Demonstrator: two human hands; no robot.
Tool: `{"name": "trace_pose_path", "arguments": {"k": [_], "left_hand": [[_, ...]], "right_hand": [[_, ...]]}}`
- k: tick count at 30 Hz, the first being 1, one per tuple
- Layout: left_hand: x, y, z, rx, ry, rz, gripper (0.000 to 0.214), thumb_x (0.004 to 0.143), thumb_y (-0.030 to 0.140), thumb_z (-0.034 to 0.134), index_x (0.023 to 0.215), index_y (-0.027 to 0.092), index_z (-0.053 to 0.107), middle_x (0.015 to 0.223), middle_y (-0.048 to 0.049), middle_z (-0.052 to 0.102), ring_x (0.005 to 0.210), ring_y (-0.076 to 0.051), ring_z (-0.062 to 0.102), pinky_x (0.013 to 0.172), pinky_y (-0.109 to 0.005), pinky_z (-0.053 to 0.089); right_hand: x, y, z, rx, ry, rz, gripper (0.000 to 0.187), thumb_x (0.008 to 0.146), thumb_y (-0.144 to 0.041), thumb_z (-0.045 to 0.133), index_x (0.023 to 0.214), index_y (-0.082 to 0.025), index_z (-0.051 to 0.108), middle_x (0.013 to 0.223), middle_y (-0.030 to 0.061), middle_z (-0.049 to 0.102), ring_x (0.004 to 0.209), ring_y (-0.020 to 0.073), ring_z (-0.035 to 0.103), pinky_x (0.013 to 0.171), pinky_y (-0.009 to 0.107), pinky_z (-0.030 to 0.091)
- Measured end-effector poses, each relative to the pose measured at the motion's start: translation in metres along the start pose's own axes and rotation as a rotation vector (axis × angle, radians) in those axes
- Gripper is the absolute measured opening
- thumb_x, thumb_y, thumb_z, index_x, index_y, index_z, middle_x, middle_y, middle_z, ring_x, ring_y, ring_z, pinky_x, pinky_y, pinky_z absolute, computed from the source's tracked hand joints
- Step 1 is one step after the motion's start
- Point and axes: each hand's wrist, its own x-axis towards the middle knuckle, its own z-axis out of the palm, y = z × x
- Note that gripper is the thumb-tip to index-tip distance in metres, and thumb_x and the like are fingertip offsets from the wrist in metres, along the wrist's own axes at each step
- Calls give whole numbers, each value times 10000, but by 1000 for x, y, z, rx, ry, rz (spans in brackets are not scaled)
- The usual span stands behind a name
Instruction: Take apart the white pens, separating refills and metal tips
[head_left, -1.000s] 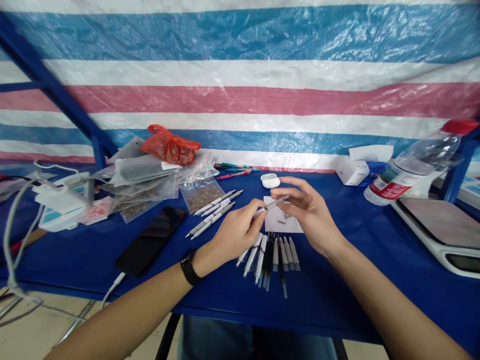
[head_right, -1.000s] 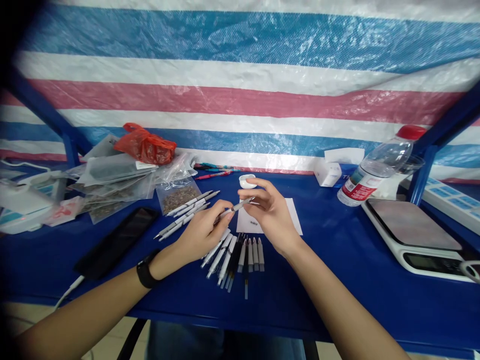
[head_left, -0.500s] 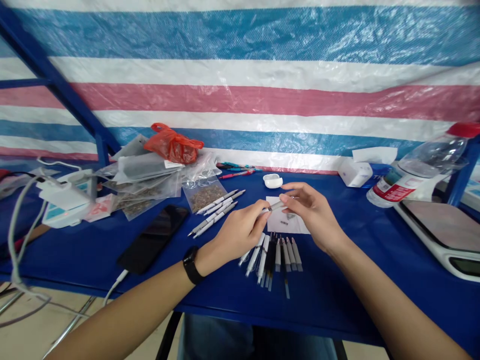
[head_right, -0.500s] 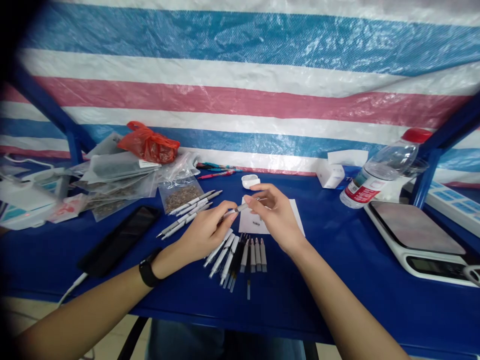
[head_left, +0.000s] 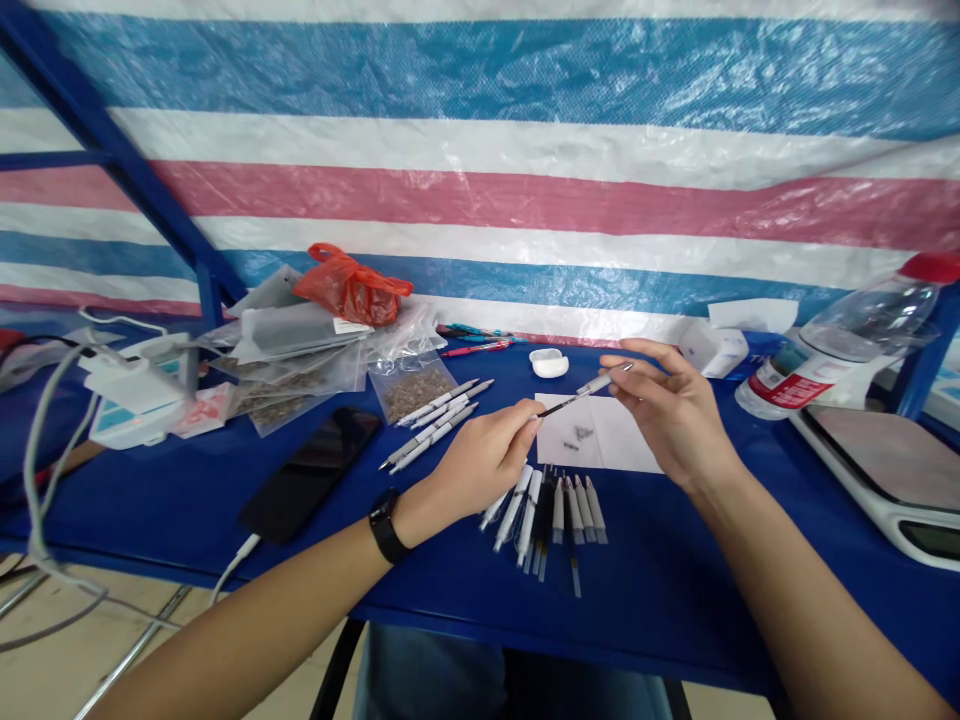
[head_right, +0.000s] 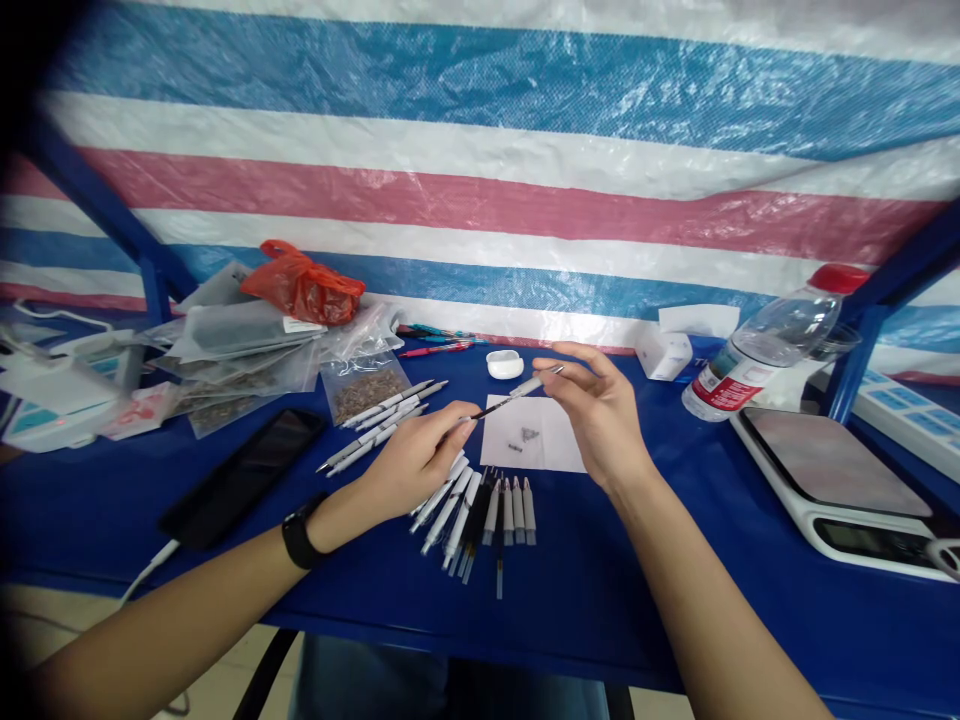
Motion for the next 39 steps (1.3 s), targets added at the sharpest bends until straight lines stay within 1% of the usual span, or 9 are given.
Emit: {"name": "trace_pose_path", "arguments": {"k": [5, 10, 13, 16, 20, 22, 27, 31, 39], "left_hand": [[0, -2, 0, -9, 5, 17, 261, 1074, 292, 356, 1123, 194, 593, 741, 10, 617, 628, -158, 595, 615, -257, 387], [0, -4, 0, 18, 0, 27, 254, 1074, 290, 352, 1103, 203, 589, 728, 17, 610, 596, -152, 575, 606, -256, 381], [-1, -3, 2, 43, -15, 26, 256, 1074, 296, 355, 1090, 202, 592, 731, 14, 606, 581, -152, 561, 592, -260, 364], [-1, -2, 2, 74, -41, 10, 266, 1074, 303, 347, 1082, 202, 593, 740, 8, 611, 592, -158, 571, 592, -267, 358], [1, -4, 0, 143, -71, -22, 279, 1069, 294, 329, 1094, 202, 591, 777, -10, 646, 641, -178, 604, 603, -280, 353], [2, -7, -2, 187, -72, -53, 286, 1065, 298, 327, 1108, 200, 592, 801, -20, 665, 657, -187, 613, 603, -287, 348], [6, -11, -4, 246, -52, -102, 306, 1063, 311, 325, 1140, 192, 595, 816, -33, 683, 711, -210, 641, 635, -301, 363], [6, -10, -3, 258, -93, -119, 303, 1062, 306, 328, 1124, 191, 602, 811, -32, 681, 711, -211, 642, 628, -303, 354], [4, -4, -4, 254, -100, -113, 270, 1057, 302, 364, 1121, 202, 606, 786, -21, 670, 690, -206, 641, 621, -295, 360]], "right_hand": [[9, -3, -15, -15, 94, -28, 344, 620, -376, 921, 889, -293, 723, 855, 13, 785, 975, 248, 727, 751, 359, 540], [5, -6, -14, -155, -154, 86, 388, 581, -446, 961, 857, -257, 764, 847, 34, 787, 864, 229, 721, 745, 355, 534], [-1, -3, -5, -219, -249, 84, 356, 595, -470, 953, 789, -238, 766, 800, 30, 756, 781, 203, 688, 747, 357, 532], [-2, -1, 0, -250, -230, 78, 388, 571, -507, 951, 742, -229, 742, 769, 24, 728, 753, 198, 665, 735, 359, 523], [4, -5, -12, -266, -134, 103, 458, 504, -505, 958, 764, -225, 704, 766, 20, 729, 746, 194, 658, 720, 345, 501], [8, -7, -20, -365, -137, 132, 434, 522, -491, 935, 751, -218, 687, 735, 21, 723, 716, 188, 644, 688, 331, 478], [8, -3, -28, -758, -339, 295, 263, 651, -418, 813, 733, -201, 690, 651, 28, 714, 643, 192, 616, 605, 310, 409], [7, 5, -24, -910, -355, 305, 195, 681, -378, 773, 731, -203, 704, 664, 29, 721, 620, 186, 599, 573, 302, 381], [7, -5, -22, -579, -265, 271, 420, 552, -513, 897, 768, -198, 723, 717, 53, 735, 739, 220, 657, 680, 335, 476]]}}
